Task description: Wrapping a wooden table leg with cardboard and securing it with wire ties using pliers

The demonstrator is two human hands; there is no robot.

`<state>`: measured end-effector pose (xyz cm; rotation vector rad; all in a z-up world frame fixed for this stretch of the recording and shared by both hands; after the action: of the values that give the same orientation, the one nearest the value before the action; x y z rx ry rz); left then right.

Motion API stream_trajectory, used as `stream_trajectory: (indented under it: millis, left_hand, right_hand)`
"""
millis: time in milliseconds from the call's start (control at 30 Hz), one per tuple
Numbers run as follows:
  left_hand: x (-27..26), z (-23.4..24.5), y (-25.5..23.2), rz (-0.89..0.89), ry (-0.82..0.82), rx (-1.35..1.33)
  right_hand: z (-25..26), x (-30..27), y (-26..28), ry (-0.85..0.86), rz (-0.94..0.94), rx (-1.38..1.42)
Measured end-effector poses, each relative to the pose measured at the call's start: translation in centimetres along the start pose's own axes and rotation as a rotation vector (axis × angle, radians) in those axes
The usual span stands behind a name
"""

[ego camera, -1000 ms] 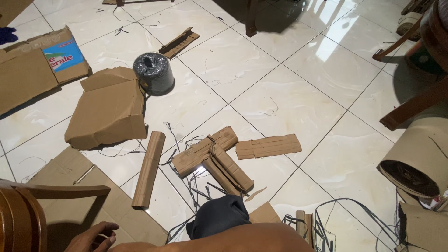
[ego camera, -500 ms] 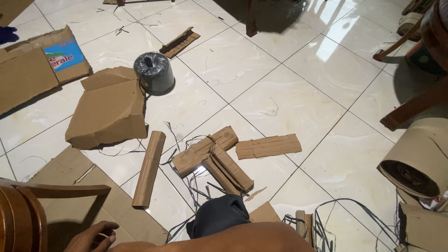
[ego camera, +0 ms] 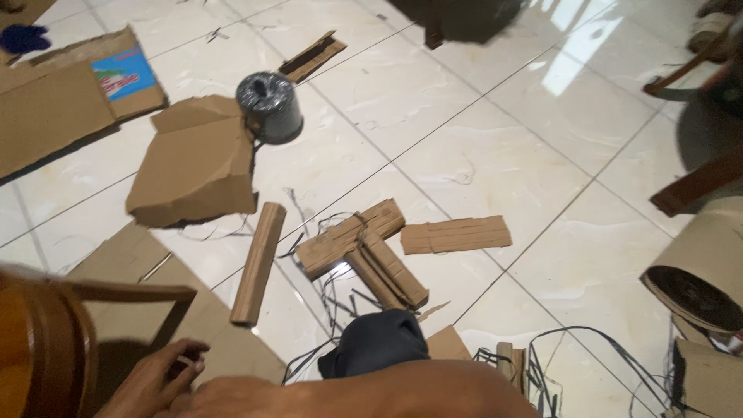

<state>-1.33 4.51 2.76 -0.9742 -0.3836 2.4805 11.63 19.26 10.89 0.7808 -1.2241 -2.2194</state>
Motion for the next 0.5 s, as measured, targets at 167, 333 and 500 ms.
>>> stream_trajectory:
  millis: [167,333,500]
  left_hand:
    - [-3.9,2.4,-5.1,0.104,0.008,-0.118]
    - [-6.3,4.1,-7.3,-0.001,-0.109,-0.036]
    - [-8.8,4.5,-7.6,0.008,-0.15,0.018]
  right_hand:
    - [5.6,-8.2,11.9,-0.23,0.437,-0.307]
    - [5.7,-9.0,13.4,-0.265,0.414,-0.344]
    - [6.4,-11.0,14.8,-0.234,0.446,-0.18]
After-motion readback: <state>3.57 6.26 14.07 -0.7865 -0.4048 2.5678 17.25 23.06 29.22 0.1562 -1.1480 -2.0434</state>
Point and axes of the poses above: each hand's wrist, its own x-axis towards the middle knuckle, its own z-axis out of the back of the hand, y = z × x, the point moved 5 cm from there along x, towards the middle knuckle, and after that the axes turned 3 degrees about -z, right-handed, at the moved point
